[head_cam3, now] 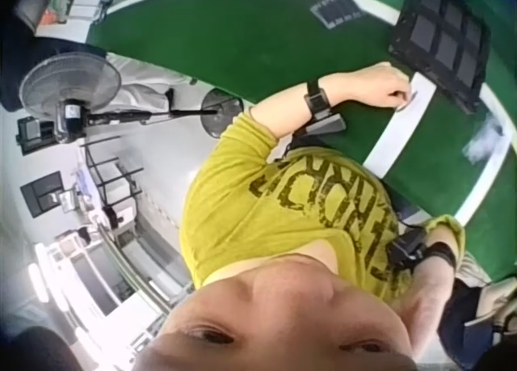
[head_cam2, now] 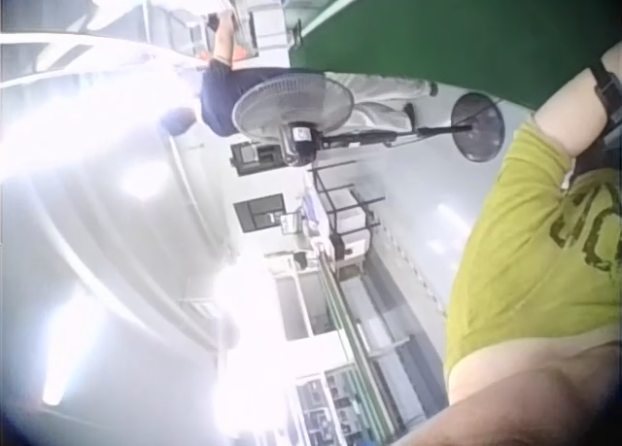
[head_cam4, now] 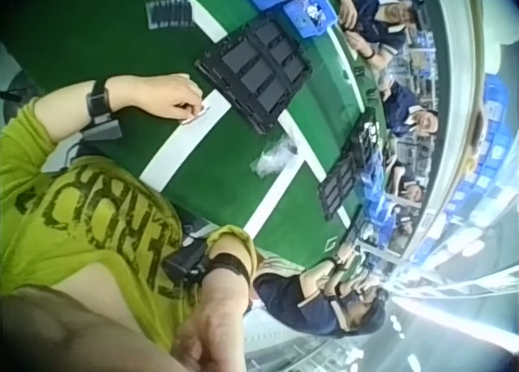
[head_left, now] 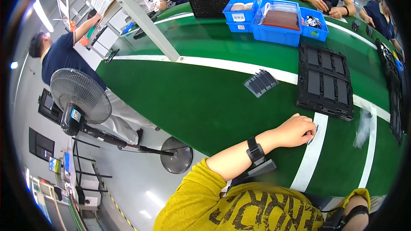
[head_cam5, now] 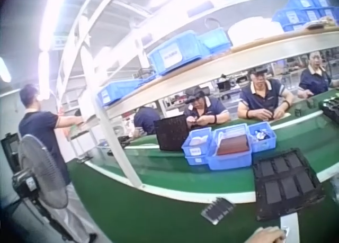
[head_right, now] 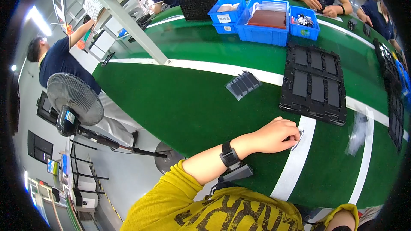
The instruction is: Assembling small black plastic housing components by manually snapping parts together on a production line.
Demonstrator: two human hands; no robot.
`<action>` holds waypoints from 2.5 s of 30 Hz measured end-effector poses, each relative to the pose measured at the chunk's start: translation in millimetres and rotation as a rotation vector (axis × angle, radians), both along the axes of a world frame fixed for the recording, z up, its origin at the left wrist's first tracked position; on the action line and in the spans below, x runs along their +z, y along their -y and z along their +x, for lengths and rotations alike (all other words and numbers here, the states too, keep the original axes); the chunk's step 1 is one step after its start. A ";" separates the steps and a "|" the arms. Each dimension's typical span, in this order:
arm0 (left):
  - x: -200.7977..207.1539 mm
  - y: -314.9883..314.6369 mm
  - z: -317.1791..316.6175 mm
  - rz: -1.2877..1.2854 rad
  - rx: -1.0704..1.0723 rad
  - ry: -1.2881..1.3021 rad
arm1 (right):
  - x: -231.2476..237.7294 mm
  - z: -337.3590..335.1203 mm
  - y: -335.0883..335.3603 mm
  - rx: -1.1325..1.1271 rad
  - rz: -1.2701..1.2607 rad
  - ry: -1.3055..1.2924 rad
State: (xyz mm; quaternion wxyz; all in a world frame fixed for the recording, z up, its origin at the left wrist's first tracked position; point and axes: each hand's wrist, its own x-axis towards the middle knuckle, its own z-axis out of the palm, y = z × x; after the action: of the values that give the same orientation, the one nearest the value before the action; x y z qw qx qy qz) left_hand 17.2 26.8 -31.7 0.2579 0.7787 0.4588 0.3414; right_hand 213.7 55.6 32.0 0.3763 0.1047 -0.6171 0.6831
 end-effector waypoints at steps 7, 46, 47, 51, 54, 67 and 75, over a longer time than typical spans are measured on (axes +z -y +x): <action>3.5 3.5 -2.0 -0.023 0.034 -0.009 | -10.7 8.8 14.5 -0.013 -0.062 -0.022; 12.2 6.8 8.5 -0.087 0.182 -0.062 | 24.2 21.7 7.9 -0.144 -0.748 -0.277; 11.2 7.8 9.4 -0.094 0.182 -0.062 | 23.6 20.6 6.8 -0.145 -0.754 -0.276; 13.7 9.0 12.4 -0.075 0.211 -0.029 | 15.8 20.1 -6.0 -0.350 -0.830 -0.014; 15.8 8.3 13.4 -0.080 0.234 0.047 | -8.7 25.9 -35.8 -0.686 -0.349 0.340; 14.5 5.6 12.7 -0.078 0.268 0.147 | -34.9 83.1 -75.9 -1.330 0.402 0.954; 11.5 6.0 13.8 -0.190 0.288 0.399 | -39.6 91.2 -80.9 -1.513 0.403 1.038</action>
State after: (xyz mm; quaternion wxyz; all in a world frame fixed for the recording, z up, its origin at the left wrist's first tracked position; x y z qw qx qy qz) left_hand 31.0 20.8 -20.2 0.3639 0.5951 0.5350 0.4766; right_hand 304.9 136.5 -7.6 0.3729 -0.5787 -0.7186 0.0985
